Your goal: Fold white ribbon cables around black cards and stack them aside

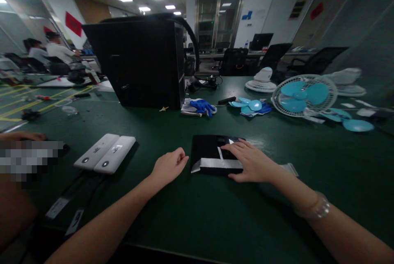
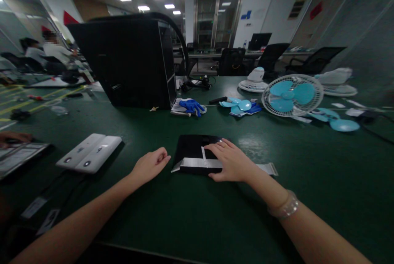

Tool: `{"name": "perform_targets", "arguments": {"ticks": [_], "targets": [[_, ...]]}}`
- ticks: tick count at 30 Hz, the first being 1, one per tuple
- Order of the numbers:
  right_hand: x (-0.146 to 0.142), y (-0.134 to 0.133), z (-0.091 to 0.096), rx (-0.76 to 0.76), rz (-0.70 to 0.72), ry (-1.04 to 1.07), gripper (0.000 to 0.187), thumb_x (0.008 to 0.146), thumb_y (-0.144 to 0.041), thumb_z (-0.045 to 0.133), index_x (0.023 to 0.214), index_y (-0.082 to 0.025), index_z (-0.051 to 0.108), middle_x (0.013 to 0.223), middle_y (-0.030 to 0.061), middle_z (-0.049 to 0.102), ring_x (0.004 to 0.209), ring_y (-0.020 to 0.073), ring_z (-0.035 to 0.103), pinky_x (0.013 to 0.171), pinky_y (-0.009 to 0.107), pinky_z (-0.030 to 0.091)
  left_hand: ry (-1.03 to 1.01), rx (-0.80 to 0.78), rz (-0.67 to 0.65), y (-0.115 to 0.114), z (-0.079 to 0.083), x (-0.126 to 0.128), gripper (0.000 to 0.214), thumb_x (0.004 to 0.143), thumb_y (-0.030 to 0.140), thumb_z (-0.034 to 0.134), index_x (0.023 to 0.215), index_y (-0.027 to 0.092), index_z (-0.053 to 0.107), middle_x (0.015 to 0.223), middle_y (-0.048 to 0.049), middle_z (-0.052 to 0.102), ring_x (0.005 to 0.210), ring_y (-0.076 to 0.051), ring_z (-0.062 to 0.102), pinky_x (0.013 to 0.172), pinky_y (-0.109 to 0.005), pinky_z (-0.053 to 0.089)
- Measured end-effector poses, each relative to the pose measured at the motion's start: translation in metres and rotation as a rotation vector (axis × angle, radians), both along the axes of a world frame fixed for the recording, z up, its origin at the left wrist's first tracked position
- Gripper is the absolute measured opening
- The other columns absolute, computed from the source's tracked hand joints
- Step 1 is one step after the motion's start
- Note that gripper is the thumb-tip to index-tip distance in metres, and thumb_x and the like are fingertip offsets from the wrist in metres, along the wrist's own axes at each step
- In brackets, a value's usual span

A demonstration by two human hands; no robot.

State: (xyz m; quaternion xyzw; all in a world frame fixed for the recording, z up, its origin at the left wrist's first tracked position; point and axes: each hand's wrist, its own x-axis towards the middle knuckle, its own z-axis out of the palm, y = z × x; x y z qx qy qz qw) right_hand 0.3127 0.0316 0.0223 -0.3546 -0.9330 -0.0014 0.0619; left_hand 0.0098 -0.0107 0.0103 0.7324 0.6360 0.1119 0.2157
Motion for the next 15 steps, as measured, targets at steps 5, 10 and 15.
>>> {"name": "perform_targets", "arguments": {"ticks": [5, 10, 15], "targets": [[0.032, 0.022, -0.001, 0.033, -0.283, -0.120, 0.079, 0.071, -0.070, 0.053, 0.131, -0.018, 0.048, 0.122, 0.0136, 0.058, 0.115, 0.0319, 0.051, 0.107, 0.051, 0.026, 0.001, -0.019, -0.020, 0.000, -0.001, -0.001, 0.025, 0.093, 0.043, 0.039, 0.091, 0.023, 0.053, 0.076, 0.0013, 0.062, 0.065, -0.014, 0.058, 0.053, -0.023, 0.037], [0.079, 0.044, 0.004, -0.070, -0.645, -0.188, 0.076, 0.078, -0.068, 0.045, 0.130, -0.012, 0.044, 0.121, 0.0209, 0.056, 0.115, 0.0339, 0.050, 0.102, 0.046, 0.028, -0.012, -0.032, -0.038, 0.000, -0.003, -0.003, 0.025, 0.093, 0.043, 0.040, 0.092, 0.022, 0.054, 0.077, 0.0010, 0.062, 0.067, -0.014, 0.058, 0.055, -0.023, 0.039], [0.133, 0.056, 0.009, -0.147, -1.026, -0.196, 0.077, 0.078, -0.068, 0.044, 0.128, -0.009, 0.043, 0.117, 0.0261, 0.056, 0.110, 0.0383, 0.052, 0.092, 0.047, 0.034, -0.006, 0.004, -0.046, 0.001, -0.005, -0.003, 0.025, 0.093, 0.044, 0.040, 0.090, 0.023, 0.054, 0.075, 0.0015, 0.061, 0.065, -0.014, 0.058, 0.053, -0.023, 0.037]]}}
